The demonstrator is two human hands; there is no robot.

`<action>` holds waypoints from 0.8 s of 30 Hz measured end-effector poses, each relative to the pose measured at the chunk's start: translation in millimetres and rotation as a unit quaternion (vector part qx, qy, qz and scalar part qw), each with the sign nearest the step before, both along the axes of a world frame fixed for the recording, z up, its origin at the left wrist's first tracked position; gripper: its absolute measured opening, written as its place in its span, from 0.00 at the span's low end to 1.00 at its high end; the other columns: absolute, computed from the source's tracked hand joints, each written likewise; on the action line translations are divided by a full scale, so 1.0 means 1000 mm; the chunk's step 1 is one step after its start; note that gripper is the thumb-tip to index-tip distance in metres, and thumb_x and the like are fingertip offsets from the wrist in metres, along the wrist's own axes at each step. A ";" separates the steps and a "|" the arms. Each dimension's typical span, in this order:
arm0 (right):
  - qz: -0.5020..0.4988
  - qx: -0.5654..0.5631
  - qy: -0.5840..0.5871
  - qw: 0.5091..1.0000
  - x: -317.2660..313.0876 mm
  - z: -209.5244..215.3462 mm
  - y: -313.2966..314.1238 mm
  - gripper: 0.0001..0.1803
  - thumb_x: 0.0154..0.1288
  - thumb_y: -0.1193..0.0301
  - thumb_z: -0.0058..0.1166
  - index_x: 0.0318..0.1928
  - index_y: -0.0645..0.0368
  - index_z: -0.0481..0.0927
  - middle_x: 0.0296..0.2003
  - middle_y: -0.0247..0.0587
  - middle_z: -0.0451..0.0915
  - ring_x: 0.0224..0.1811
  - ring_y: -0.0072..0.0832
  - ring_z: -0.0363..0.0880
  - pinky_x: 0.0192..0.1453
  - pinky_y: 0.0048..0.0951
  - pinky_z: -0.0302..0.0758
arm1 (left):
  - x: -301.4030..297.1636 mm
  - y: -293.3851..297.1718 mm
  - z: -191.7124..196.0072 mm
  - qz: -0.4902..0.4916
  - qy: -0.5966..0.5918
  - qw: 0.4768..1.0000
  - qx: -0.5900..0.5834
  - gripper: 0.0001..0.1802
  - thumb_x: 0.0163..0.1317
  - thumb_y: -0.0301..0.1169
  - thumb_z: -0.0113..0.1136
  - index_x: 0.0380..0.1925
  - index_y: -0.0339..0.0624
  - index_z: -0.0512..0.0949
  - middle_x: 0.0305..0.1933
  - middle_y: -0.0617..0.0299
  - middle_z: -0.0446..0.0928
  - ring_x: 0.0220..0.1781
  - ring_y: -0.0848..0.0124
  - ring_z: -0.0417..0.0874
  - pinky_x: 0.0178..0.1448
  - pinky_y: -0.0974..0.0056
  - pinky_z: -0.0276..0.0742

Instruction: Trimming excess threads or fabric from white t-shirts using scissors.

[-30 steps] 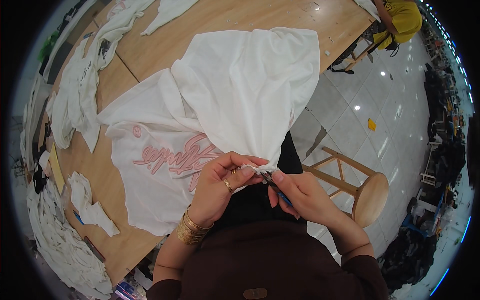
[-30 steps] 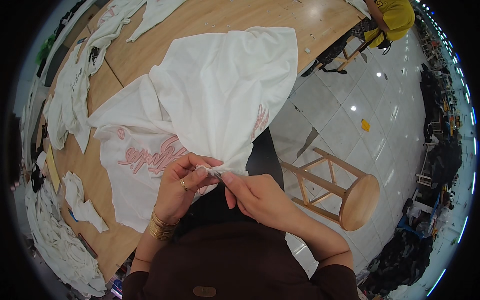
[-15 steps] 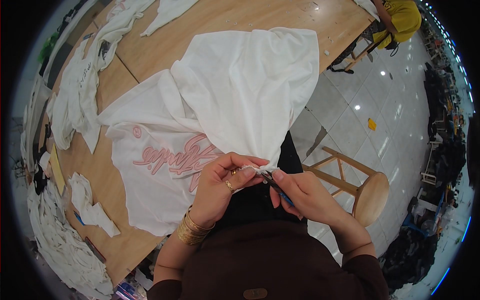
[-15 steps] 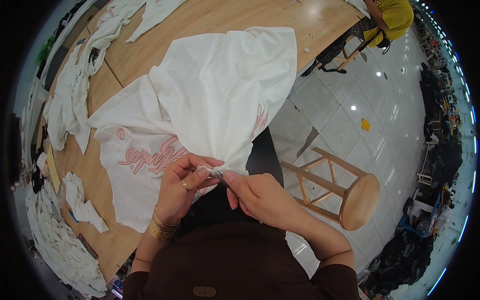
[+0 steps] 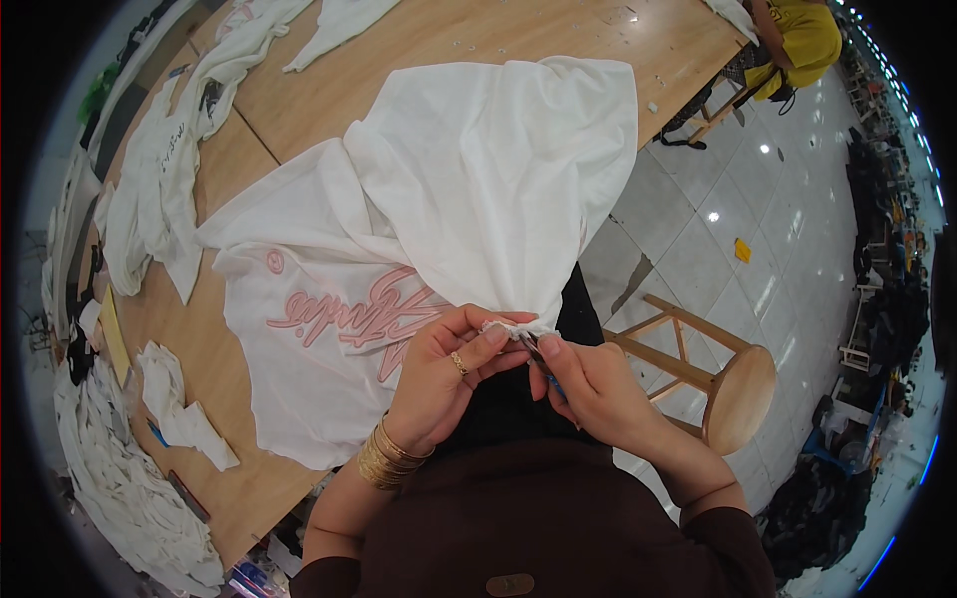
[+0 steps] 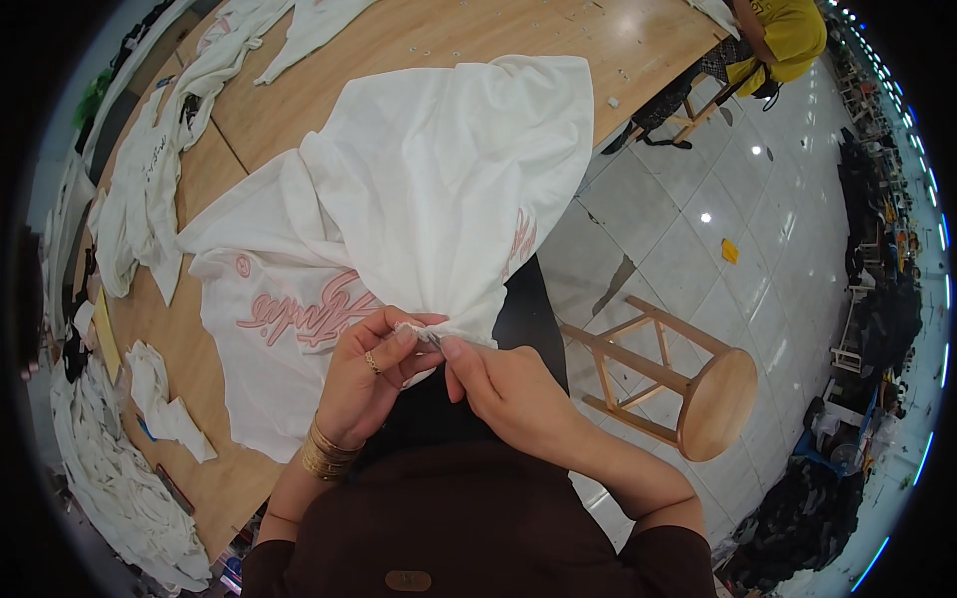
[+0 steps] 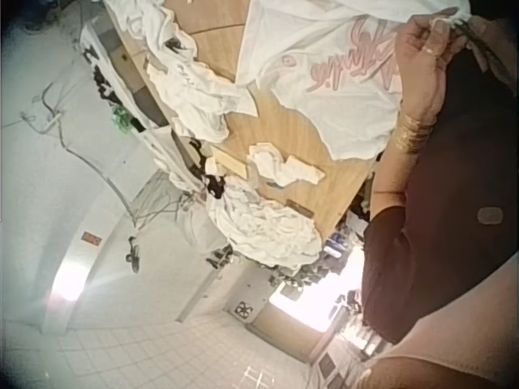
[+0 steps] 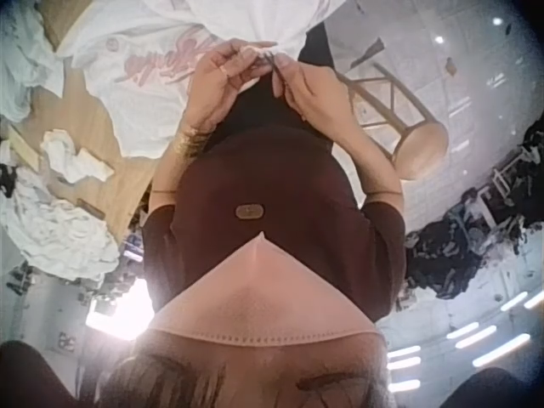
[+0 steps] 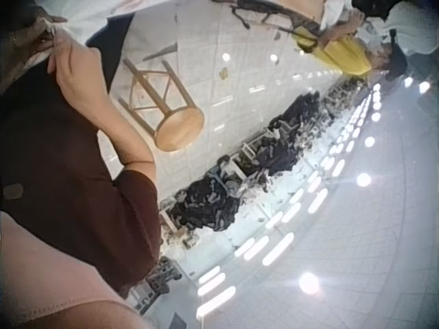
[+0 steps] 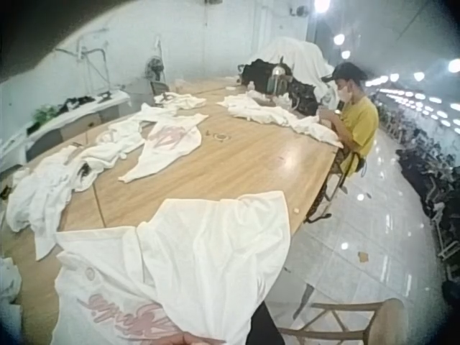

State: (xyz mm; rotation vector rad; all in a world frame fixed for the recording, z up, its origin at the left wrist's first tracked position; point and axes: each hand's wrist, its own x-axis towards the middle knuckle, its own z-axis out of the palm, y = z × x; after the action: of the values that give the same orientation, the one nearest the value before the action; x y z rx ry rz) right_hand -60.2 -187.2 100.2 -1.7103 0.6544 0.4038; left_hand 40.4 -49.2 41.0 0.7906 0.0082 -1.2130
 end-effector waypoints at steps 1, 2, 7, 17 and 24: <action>0.000 0.000 0.000 1.000 0.000 -0.001 0.000 0.27 0.71 0.57 0.31 0.22 0.61 0.73 0.10 0.40 0.65 0.14 0.30 0.66 0.24 0.29 0.64 | 0.000 0.000 0.001 0.000 0.000 1.000 0.000 0.07 0.65 0.27 0.49 0.36 0.33 0.73 0.52 0.50 0.73 0.46 0.72 0.77 0.54 0.67 0.75; -0.001 -0.007 -0.002 1.000 0.000 -0.002 0.001 0.26 0.71 0.57 0.32 0.22 0.61 0.73 0.10 0.40 0.65 0.14 0.30 0.66 0.24 0.29 0.64 | 0.000 -0.001 0.002 0.004 0.008 1.000 -0.004 0.08 0.65 0.28 0.48 0.36 0.33 0.73 0.52 0.50 0.73 0.46 0.72 0.77 0.54 0.67 0.75; -0.004 -0.018 -0.017 1.000 0.000 -0.008 0.001 0.25 0.71 0.58 0.34 0.22 0.60 0.73 0.10 0.40 0.65 0.13 0.31 0.67 0.23 0.29 0.64 | -0.001 0.000 0.001 0.010 0.025 1.000 -0.002 0.08 0.66 0.28 0.47 0.36 0.34 0.72 0.53 0.50 0.72 0.48 0.72 0.77 0.56 0.67 0.74; 0.006 -0.095 -0.082 0.992 -0.001 -0.017 0.002 0.20 0.67 0.59 0.43 0.24 0.60 0.75 0.11 0.39 0.68 0.12 0.30 0.67 0.19 0.30 0.62 | 0.000 0.000 0.002 0.003 0.009 1.000 -0.003 0.07 0.65 0.28 0.48 0.36 0.35 0.72 0.53 0.51 0.72 0.49 0.71 0.76 0.56 0.65 0.73; -0.052 0.123 -0.012 0.991 -0.001 -0.019 -0.003 0.27 0.70 0.55 0.36 0.20 0.62 0.73 0.08 0.31 0.63 0.11 0.16 0.61 0.17 0.22 0.58 | 0.003 0.000 0.004 -0.020 0.064 0.998 0.003 0.08 0.66 0.29 0.47 0.34 0.36 0.72 0.55 0.51 0.71 0.48 0.73 0.76 0.56 0.67 0.72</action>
State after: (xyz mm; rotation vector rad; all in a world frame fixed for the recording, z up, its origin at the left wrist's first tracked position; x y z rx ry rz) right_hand -61.4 -190.1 81.4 -1.4386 0.6453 0.3746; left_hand 43.3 -49.2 45.2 0.7203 0.1009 -1.2994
